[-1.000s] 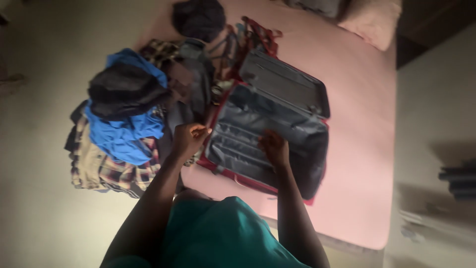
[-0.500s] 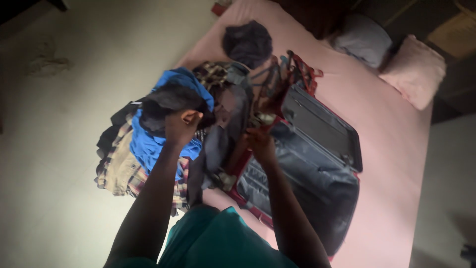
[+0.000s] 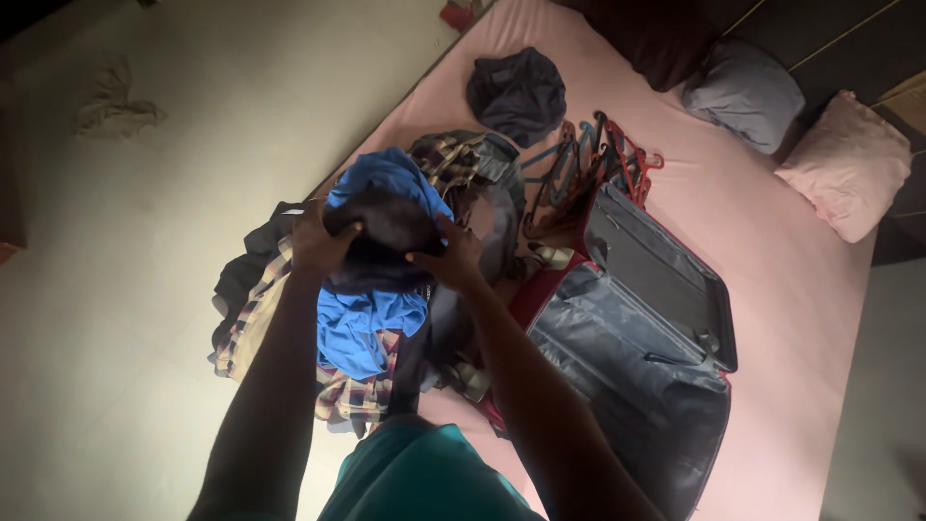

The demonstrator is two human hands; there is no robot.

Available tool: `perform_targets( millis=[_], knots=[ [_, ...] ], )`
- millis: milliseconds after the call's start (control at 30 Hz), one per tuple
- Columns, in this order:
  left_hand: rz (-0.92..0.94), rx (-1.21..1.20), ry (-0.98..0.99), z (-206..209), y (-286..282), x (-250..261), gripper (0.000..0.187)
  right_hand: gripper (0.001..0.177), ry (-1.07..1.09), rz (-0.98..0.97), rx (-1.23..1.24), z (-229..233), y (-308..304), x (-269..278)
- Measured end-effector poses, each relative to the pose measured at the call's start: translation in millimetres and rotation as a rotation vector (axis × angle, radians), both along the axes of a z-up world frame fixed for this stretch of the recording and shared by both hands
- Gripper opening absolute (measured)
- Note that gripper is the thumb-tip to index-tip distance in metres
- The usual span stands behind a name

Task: Packing clothes into a red suitcase on a bed.

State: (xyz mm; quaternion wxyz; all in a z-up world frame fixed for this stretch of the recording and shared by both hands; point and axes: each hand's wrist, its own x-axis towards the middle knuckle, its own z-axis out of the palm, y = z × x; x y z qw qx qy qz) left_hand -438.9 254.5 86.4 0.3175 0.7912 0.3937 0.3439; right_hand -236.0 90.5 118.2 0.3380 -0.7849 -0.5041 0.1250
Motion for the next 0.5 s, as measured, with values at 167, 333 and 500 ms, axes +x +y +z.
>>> perform_targets(
  millis=[167,333,500],
  knots=[
    [-0.073,0.026,0.023,6,-2,-1,0.033,0.040,0.255,-0.040,-0.073,-46,-6,13],
    [-0.220,-0.067,-0.161,29,-11,12,0.024,0.027,0.458,-0.116,0.212,-36,-43,24],
    [-0.420,-0.030,-0.203,72,-36,37,0.031,0.014,0.601,-0.224,0.242,12,-103,32]
  ],
)
